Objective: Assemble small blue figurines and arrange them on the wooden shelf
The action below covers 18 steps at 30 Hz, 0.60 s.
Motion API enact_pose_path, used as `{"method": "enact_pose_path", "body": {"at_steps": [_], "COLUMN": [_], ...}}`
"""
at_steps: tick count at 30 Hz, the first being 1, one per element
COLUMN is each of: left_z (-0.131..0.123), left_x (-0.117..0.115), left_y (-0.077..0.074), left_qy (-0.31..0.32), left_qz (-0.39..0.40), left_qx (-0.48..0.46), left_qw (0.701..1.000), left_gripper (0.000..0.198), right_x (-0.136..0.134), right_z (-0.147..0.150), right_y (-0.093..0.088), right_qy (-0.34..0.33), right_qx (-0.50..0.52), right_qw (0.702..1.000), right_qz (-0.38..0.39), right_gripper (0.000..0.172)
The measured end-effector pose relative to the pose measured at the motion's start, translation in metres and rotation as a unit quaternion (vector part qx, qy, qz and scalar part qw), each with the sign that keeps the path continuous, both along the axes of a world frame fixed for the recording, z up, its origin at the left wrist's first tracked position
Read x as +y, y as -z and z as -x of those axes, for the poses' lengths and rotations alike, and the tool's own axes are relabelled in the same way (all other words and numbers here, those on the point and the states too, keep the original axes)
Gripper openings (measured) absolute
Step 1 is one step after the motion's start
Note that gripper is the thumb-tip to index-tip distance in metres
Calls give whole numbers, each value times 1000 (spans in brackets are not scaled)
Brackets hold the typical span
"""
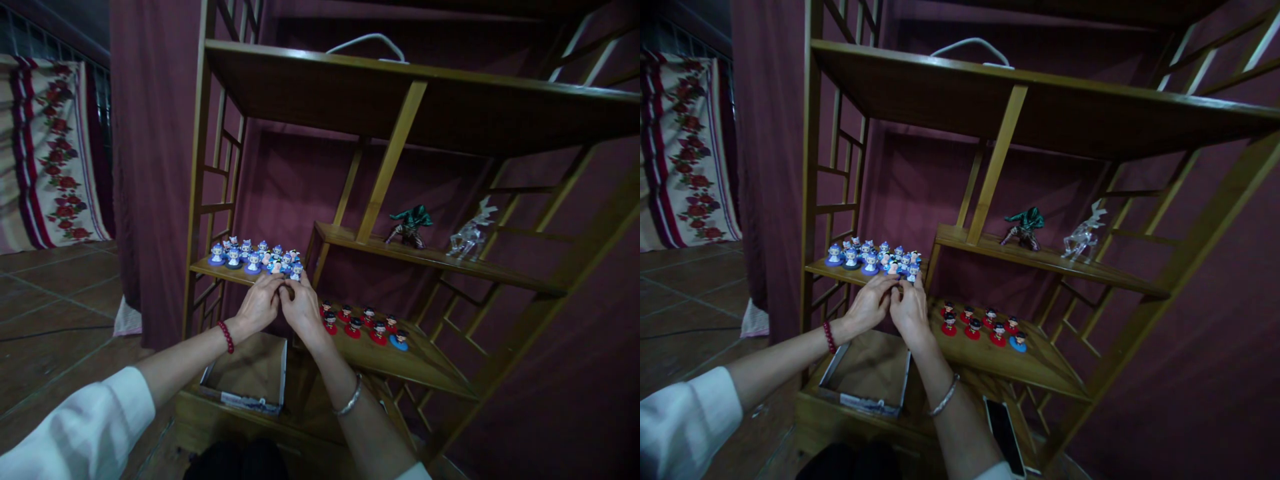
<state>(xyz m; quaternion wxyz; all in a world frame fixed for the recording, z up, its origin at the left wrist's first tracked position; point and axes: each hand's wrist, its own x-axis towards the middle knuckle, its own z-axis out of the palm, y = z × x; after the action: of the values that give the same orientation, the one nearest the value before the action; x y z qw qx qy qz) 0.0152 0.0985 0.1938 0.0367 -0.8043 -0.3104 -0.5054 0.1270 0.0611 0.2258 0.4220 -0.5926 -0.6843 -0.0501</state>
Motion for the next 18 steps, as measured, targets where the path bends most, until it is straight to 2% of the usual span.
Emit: {"method": "enact_pose_path", "body": {"at_steps": [18], "left_z": [0], "left_x": [1], "left_y": [3], "left_qy": [17], "left_qz": [-4], "left_qx": [3], "left_qw": [1000], "left_gripper": [38], "right_x": [0], "right_z": [0], "right_y": [-1], "right_qy": [1], "right_qx": [-13], "right_qw": [1000], "right_qz": [8], "right_gripper": [24]}}
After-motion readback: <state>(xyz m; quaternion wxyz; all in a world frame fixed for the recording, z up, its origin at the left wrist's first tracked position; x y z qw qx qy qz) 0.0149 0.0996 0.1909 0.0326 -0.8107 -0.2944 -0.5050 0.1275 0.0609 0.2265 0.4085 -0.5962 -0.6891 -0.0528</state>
